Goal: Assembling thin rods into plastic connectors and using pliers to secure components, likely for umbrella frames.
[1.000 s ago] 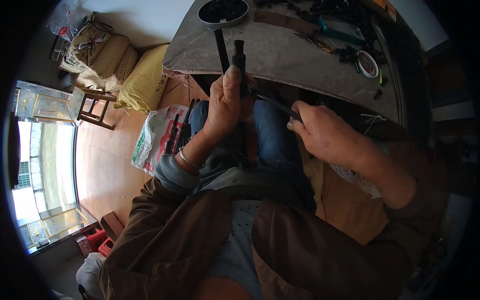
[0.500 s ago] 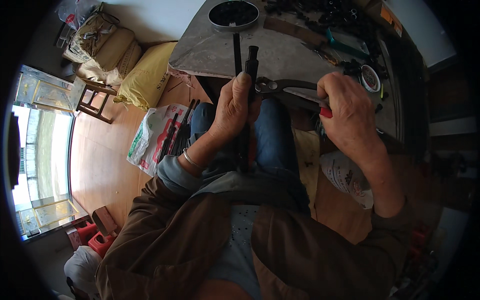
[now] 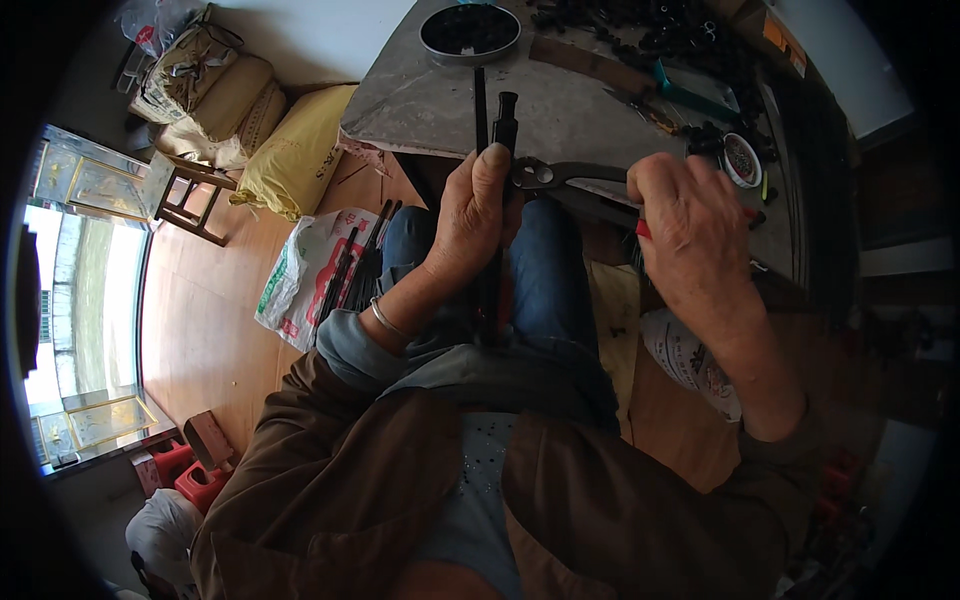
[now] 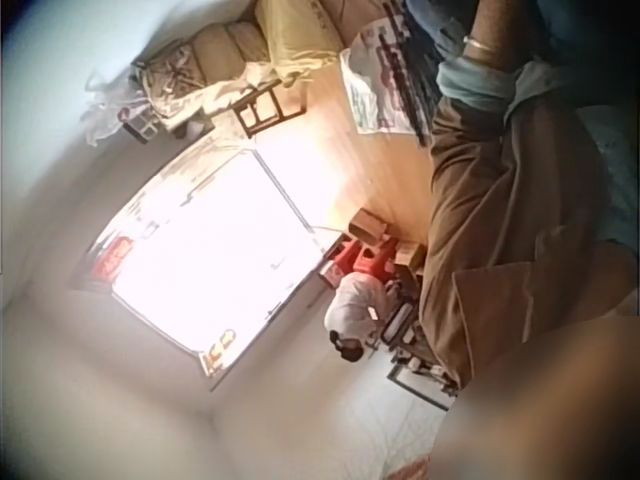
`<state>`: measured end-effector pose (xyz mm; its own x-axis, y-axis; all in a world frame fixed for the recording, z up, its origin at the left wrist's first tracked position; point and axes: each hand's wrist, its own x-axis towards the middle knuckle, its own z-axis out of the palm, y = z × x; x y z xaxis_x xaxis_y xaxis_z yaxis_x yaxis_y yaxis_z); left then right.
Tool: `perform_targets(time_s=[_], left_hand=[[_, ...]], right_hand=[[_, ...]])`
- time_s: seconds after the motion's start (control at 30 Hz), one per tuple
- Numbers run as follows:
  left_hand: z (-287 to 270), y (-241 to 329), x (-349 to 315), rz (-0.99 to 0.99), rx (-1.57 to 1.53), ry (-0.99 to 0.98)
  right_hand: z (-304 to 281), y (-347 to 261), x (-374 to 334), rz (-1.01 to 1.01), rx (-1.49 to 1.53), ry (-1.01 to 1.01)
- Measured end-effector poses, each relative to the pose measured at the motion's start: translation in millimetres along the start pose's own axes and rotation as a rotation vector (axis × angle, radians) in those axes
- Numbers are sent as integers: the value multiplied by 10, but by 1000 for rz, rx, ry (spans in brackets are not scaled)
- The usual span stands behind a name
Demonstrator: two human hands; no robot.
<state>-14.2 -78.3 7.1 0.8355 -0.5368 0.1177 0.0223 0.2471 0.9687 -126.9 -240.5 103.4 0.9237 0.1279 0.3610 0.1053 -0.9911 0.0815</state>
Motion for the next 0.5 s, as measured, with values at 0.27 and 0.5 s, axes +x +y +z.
perform_targets(time_s=[0.27, 0.5], left_hand=[[-128, -8, 45, -201, -163, -116], [-219, 107, -33, -273, -296, -335]], right_hand=[[216, 52, -102, 120, 367, -74], [363, 206, -103, 329, 814, -343]])
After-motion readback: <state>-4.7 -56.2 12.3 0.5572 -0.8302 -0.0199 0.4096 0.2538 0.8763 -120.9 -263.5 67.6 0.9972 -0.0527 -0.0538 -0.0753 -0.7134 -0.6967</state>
